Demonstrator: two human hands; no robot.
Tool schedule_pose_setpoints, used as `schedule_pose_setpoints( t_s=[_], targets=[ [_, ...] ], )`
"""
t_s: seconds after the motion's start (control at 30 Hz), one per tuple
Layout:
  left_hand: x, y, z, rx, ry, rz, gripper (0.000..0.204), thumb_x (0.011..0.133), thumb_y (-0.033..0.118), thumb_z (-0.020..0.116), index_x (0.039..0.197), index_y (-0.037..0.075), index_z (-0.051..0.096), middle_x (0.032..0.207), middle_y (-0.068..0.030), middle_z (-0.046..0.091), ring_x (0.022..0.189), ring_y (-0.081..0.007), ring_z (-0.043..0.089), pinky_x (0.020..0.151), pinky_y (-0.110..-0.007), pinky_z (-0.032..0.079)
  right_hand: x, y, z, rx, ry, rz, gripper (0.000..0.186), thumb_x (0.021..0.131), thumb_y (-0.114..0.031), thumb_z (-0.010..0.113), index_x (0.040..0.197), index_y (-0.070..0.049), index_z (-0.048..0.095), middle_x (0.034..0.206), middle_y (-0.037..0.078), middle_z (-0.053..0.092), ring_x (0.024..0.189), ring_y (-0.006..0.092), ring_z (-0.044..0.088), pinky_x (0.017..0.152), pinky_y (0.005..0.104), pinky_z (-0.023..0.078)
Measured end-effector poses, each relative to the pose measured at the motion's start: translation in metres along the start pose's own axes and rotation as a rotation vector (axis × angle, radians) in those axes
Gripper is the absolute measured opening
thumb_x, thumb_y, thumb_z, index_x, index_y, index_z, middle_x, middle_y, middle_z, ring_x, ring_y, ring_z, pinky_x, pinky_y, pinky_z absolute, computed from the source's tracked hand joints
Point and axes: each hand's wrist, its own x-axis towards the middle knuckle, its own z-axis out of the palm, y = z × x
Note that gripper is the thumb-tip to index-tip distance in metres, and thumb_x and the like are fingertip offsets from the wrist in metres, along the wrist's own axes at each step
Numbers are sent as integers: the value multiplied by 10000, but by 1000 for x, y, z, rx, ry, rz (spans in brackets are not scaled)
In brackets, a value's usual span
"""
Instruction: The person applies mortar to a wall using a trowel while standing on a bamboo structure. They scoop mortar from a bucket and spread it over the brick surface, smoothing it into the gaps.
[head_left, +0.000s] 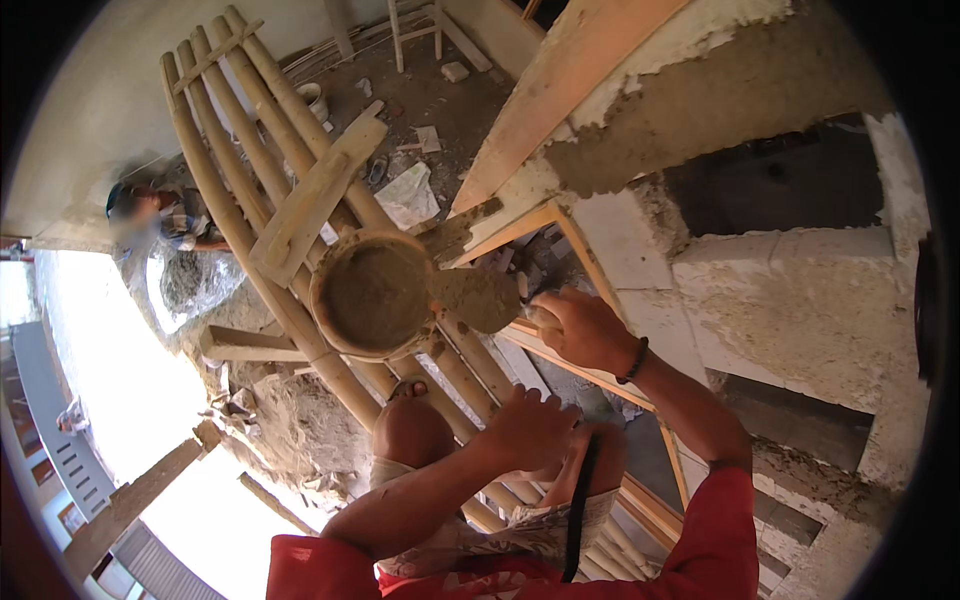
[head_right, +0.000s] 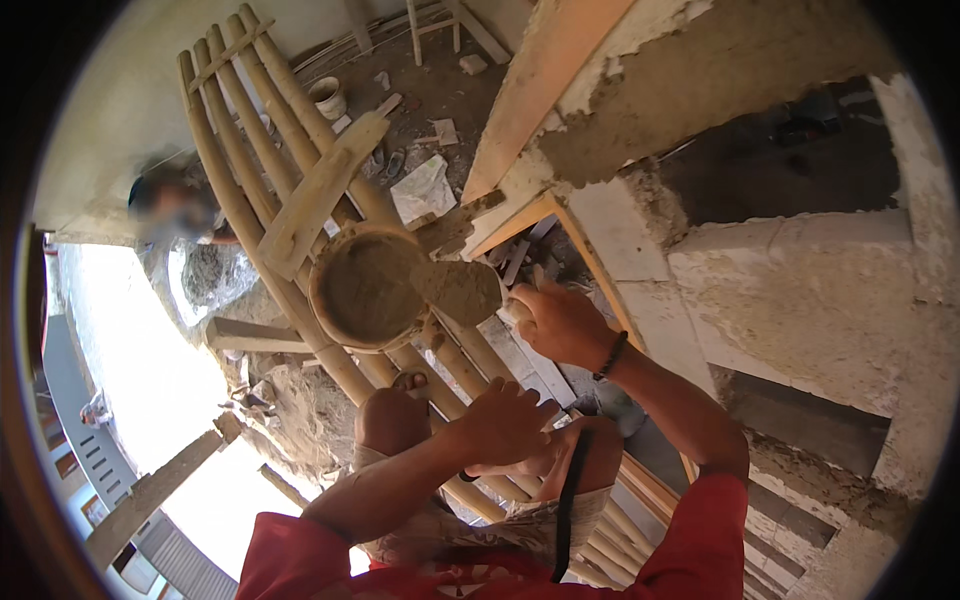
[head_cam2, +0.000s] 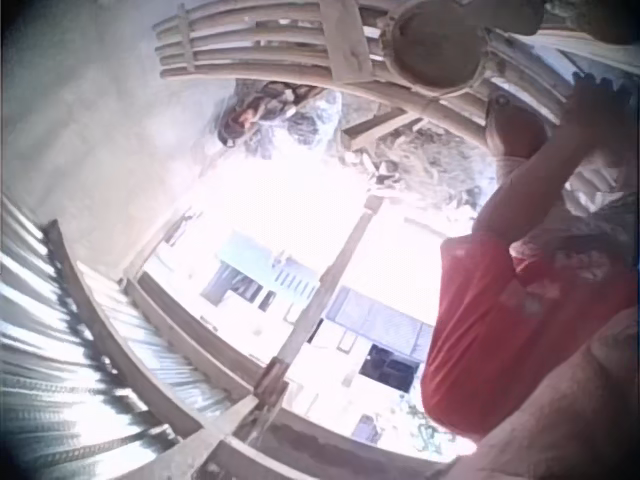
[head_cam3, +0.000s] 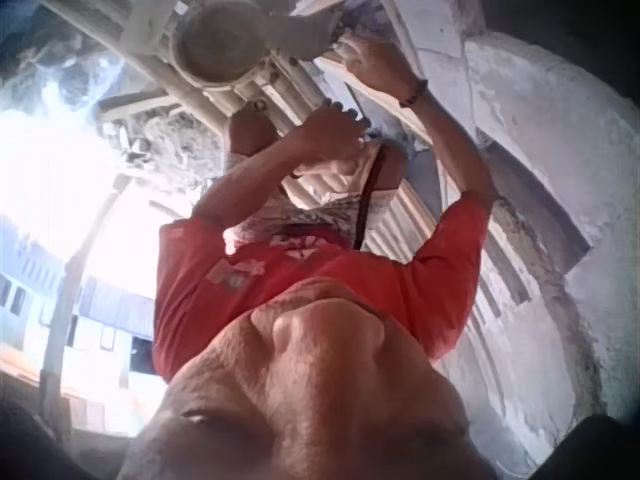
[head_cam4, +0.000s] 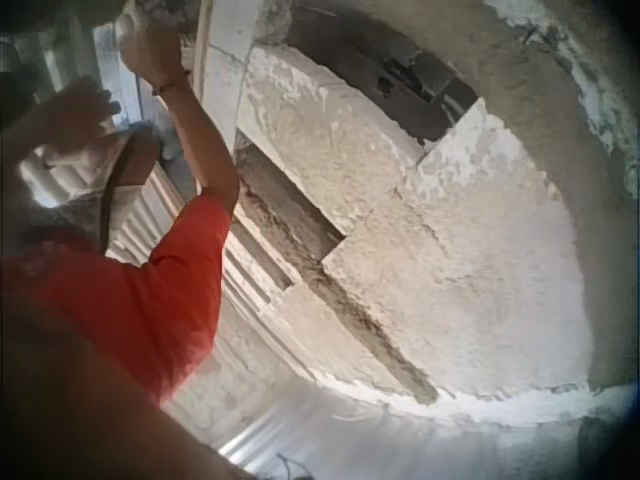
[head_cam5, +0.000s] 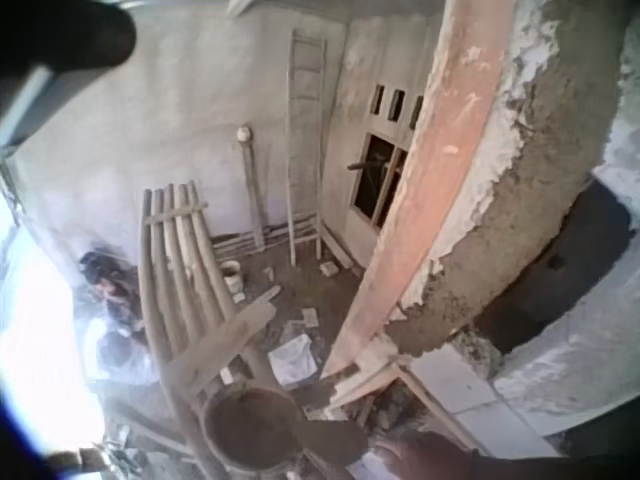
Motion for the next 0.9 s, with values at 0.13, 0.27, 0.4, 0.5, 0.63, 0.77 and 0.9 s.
schedule_pose_setpoints(
  t_s=[0.13,0.27,0.4,0.5,0.63,0.77,0.9],
  targets=[
    [-15,-23,16,76,127,34,407,882,341,639,1180,64,649,927,-143,668,930,-340,647,895,-450,453,62,-5,51,-305,-63,4,218,839,-133,635,1033,-34,634,858,218,601,789,400,658,693,482,546],
    [-24,-46,23,112,197,89,452,871,329,664,1233,62,621,1007,-140,654,973,-337,640,937,-464,448,100,3,82,-407,62,-132,132,807,-103,633,893,-3,620,799,212,632,734,390,672,646,463,559],
    [-24,-59,36,183,212,59,457,859,305,663,1244,63,618,1025,-136,658,1007,-345,642,986,-498,422,131,10,128,-399,-65,-203,181,848,-110,590,993,-31,662,803,209,659,771,373,678,677,483,546],
    [-29,-62,38,133,267,53,432,839,286,654,1208,60,640,1000,-139,665,1001,-350,649,996,-505,413,147,-7,171,-311,-144,-254,171,828,-118,619,964,-20,655,822,219,675,814,381,686,704,492,548],
    [-33,-60,33,184,354,14,406,830,272,638,1168,47,657,971,-148,666,960,-346,655,981,-501,424,165,-32,215,-167,-314,-237,274,811,-157,661,1044,-14,664,883,212,696,871,388,688,757,498,552],
    [-37,-61,39,174,378,14,411,830,276,638,1165,38,653,960,-148,663,946,-339,650,966,-500,431,150,-13,226,82,-202,-262,325,819,-187,659,1089,-6,658,920,225,696,881,401,686,779,501,548],
    [-42,-68,36,111,417,30,422,825,275,648,1172,35,649,964,-153,659,967,-329,636,941,-486,441,124,2,211,122,-130,-269,433,847,-229,651,1221,-16,607,928,235,690,885,406,682,810,506,536]
  ],
)
